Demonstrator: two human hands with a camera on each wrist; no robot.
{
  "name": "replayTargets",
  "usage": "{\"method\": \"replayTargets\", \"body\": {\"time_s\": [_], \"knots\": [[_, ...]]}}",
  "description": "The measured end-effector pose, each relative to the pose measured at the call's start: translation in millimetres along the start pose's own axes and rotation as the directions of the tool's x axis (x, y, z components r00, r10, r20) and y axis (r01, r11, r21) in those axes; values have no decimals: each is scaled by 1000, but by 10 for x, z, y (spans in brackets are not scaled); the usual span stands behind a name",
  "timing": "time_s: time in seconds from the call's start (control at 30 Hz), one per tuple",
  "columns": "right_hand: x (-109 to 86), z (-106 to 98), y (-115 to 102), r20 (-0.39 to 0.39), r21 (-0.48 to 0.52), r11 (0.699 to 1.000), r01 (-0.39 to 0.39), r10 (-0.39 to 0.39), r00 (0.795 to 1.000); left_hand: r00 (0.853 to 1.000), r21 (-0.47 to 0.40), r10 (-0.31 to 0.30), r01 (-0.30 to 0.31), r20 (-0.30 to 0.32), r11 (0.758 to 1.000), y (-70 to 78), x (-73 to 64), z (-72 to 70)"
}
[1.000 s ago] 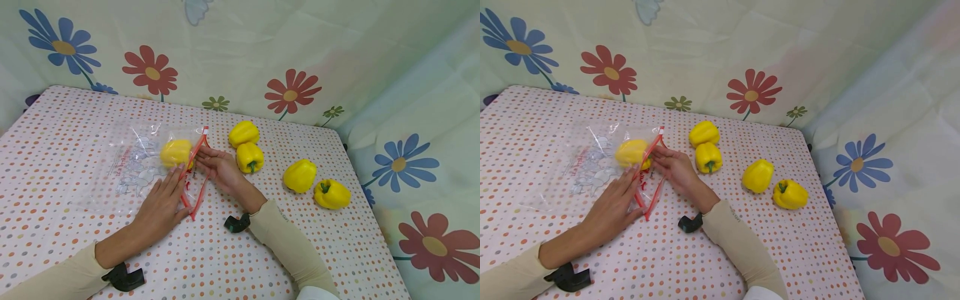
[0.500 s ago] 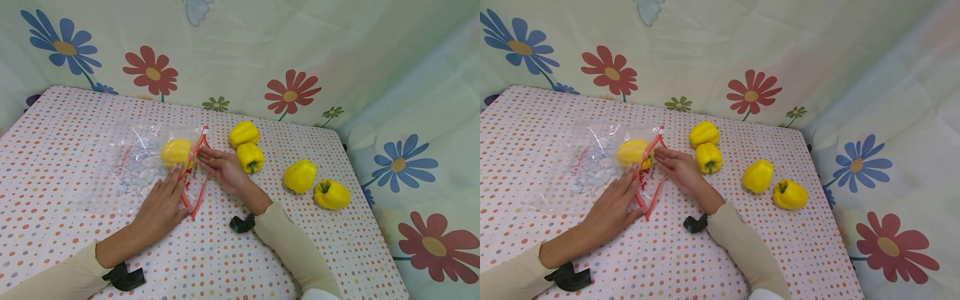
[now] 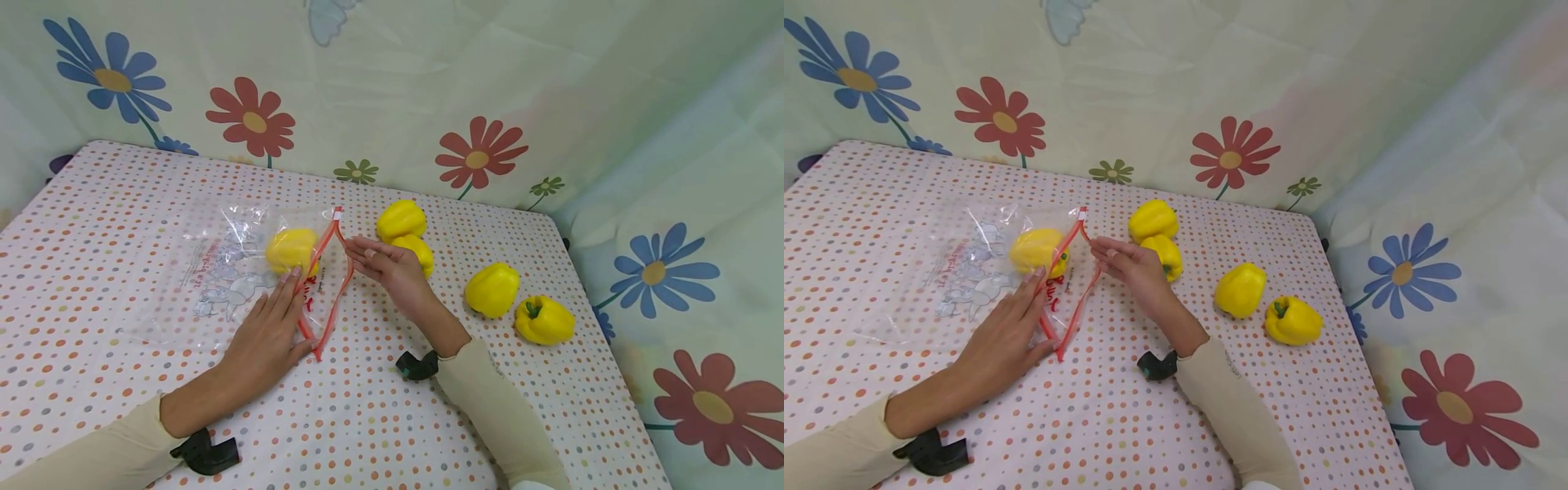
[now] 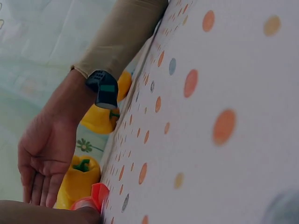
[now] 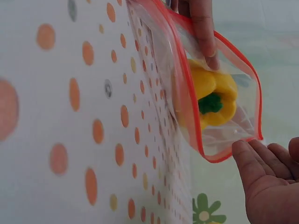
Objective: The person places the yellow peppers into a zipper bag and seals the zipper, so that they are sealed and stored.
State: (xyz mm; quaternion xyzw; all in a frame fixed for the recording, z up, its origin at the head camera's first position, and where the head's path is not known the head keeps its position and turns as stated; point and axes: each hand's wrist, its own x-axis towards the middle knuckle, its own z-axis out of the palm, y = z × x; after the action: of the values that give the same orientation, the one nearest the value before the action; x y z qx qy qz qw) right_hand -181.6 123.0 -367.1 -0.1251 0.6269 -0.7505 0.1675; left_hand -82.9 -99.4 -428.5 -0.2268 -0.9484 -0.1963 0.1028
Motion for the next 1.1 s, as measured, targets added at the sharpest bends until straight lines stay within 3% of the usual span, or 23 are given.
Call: {"method": "replayTargets", "body": {"time_s": [0.23,0.47,0.6,0.77,0.87,1.1], "knots": [[-136,-205,-151,-103,-96,987,132,-142,985,1000,1,-2,2,5,1000,-1,-1,4],[-278,-463,-210,-210,-272,925,265,-326,922,1000,1,-8,8,8,1000,0,-8,-4],[-345,-576,-201,-262,-373,893,253,-363,894,1000,6,-15,15,9,1000,-1,-11,-3],[-410,-688,-148,-327,-433,882,185,-345,880,1000,0,-17,17,8,1000,2,-12,1],[-423,-733,-121,-370,-417,899,131,-300,879,1000,2,-15,15,6,1000,5,-12,1],[-389,-778,-45,-449,-284,958,-38,-98,888,1000,-5,-4,4,7,1000,6,-5,-1]]}}
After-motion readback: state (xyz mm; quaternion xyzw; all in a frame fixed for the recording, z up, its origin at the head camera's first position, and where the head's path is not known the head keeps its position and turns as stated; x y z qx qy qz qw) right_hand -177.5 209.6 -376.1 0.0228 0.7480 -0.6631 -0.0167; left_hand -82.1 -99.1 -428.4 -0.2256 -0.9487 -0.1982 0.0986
